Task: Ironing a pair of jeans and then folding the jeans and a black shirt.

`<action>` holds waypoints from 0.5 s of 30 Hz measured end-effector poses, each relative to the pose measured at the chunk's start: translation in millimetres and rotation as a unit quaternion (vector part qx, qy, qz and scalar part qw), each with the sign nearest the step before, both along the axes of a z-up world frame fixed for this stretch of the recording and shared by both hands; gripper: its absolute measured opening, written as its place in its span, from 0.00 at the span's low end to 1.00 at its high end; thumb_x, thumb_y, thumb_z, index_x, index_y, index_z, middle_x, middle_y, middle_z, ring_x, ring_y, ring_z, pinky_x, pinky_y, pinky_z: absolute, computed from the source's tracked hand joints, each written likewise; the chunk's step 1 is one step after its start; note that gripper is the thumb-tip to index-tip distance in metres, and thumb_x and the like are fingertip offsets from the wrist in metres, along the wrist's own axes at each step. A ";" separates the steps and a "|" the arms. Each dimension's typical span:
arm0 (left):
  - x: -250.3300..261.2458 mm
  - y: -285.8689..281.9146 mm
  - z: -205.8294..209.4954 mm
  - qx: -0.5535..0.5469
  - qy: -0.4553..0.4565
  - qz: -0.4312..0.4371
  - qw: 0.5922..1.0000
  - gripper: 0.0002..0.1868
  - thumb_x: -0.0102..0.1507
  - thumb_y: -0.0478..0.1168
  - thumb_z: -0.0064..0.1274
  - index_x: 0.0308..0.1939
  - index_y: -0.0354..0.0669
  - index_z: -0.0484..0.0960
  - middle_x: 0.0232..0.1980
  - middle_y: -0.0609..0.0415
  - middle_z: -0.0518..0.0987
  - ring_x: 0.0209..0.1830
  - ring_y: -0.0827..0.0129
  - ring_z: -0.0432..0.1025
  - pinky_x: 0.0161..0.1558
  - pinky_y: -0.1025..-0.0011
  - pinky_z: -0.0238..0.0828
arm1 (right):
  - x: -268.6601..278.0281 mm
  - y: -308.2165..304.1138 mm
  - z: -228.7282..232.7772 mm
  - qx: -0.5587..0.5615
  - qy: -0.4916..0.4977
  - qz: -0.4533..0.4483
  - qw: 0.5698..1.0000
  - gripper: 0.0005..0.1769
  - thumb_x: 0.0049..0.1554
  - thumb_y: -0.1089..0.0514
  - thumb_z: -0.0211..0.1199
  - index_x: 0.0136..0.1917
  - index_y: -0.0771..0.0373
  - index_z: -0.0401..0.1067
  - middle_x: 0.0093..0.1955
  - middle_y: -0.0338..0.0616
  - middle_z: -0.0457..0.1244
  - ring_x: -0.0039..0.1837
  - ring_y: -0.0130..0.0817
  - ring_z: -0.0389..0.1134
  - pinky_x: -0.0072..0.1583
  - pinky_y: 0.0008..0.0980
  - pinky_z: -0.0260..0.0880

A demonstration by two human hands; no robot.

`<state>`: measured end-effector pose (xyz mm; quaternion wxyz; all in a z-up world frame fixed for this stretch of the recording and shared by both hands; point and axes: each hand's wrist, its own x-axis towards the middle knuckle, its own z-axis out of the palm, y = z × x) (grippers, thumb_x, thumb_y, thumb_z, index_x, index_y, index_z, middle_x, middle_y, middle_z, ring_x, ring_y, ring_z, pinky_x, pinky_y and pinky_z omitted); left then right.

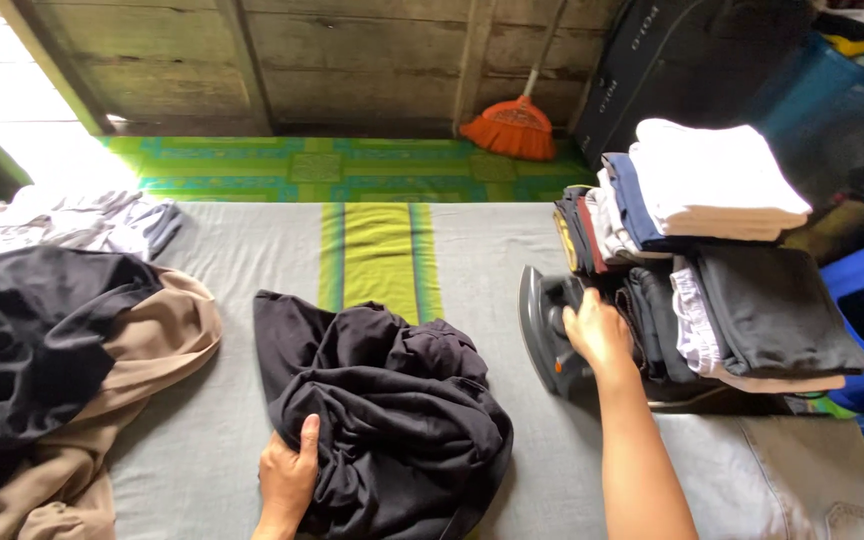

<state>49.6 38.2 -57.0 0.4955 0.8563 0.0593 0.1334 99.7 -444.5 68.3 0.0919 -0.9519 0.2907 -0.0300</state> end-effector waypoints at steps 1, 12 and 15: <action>0.7 0.3 -0.6 -0.003 -0.007 -0.003 1.000 0.29 0.65 0.59 0.51 0.48 0.33 0.84 0.42 0.33 0.84 0.46 0.38 0.79 0.46 0.53 0.74 | -11.8 1.9 4.0 0.006 0.023 -0.008 1.000 0.29 0.61 0.40 0.56 0.63 0.65 0.66 0.56 0.67 0.68 0.61 0.64 0.69 0.63 0.56 0.69; 1.6 5.8 -24.1 0.028 0.001 0.006 1.000 0.30 0.67 0.60 0.52 0.46 0.31 0.84 0.41 0.31 0.83 0.46 0.37 0.78 0.47 0.52 0.73 | -93.6 12.1 32.1 0.101 -0.022 -0.069 0.992 0.33 0.47 0.43 0.72 0.62 0.57 0.73 0.49 0.56 0.71 0.55 0.54 0.73 0.56 0.50 0.72; 3.7 6.3 -27.2 0.027 -0.004 0.008 1.000 0.29 0.66 0.60 0.52 0.45 0.32 0.85 0.41 0.32 0.83 0.46 0.37 0.78 0.46 0.52 0.73 | -109.9 10.6 22.9 0.089 -0.142 -0.068 0.984 0.27 0.48 0.42 0.73 0.55 0.60 0.77 0.43 0.53 0.72 0.50 0.51 0.73 0.52 0.47 0.72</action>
